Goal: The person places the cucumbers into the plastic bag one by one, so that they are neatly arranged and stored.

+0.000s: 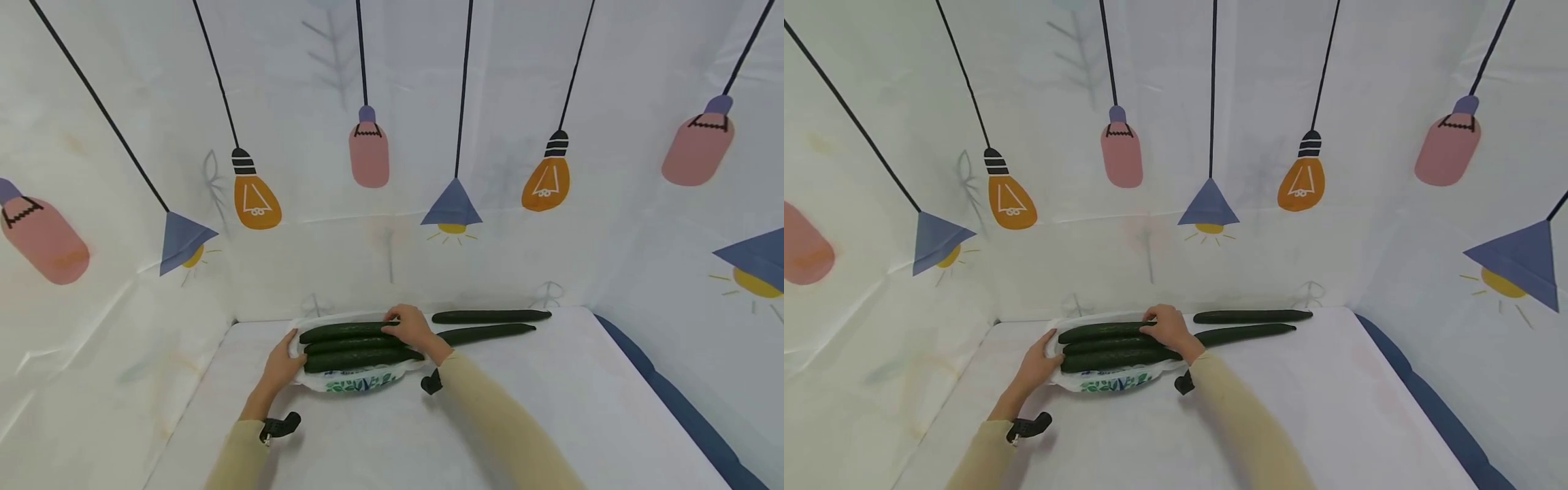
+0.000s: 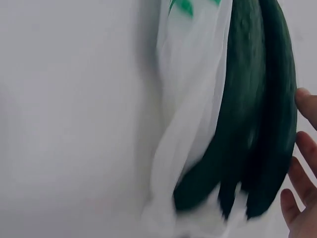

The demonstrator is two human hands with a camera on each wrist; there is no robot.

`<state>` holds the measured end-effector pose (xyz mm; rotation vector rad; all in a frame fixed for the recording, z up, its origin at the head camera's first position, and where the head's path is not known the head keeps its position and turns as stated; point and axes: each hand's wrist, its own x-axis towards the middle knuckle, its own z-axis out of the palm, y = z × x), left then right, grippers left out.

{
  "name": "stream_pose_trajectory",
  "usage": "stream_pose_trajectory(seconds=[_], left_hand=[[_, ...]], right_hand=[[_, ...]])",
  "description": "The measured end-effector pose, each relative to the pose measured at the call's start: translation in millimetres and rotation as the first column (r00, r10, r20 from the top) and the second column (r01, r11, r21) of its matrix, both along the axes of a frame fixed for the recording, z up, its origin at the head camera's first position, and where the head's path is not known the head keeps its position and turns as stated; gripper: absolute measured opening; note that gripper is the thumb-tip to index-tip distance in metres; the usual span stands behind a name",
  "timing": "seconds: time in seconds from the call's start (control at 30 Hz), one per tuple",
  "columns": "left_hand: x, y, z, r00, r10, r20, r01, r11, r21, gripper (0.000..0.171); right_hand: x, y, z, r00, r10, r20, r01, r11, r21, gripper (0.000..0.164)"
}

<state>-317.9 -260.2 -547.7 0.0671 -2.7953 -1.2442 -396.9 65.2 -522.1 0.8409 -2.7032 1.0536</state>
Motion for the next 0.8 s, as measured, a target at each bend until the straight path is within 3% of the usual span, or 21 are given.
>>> stream_pose_trajectory(seconds=[0.13,0.27,0.57,0.8], left_hand=[[1.4,0,0.4,1.0,-0.01,0.008,0.01,1.0,-0.002,0.072],[0.2,-1,0.9,1.0,-0.014,-0.001,0.014,1.0,-0.003,0.072],[-3.0,-1,0.0,1.0,-0.021,0.007,0.021,1.0,0.016,0.072],[-1.3,-1,0.3,1.0,-0.009,0.015,0.009,1.0,0.019,0.072]], right_hand=[[0.7,26,-1.9,0.998,0.007,-0.059,-0.01,0.999,-0.039,0.012],[-4.2,50,-9.0,0.995,-0.048,-0.083,0.045,0.998,-0.037,0.011],[-7.4,93,-15.7,0.983,-0.176,0.054,0.177,0.984,-0.02,0.008],[-6.1,121,-18.0,0.982,-0.17,0.087,0.173,0.985,-0.03,0.008]])
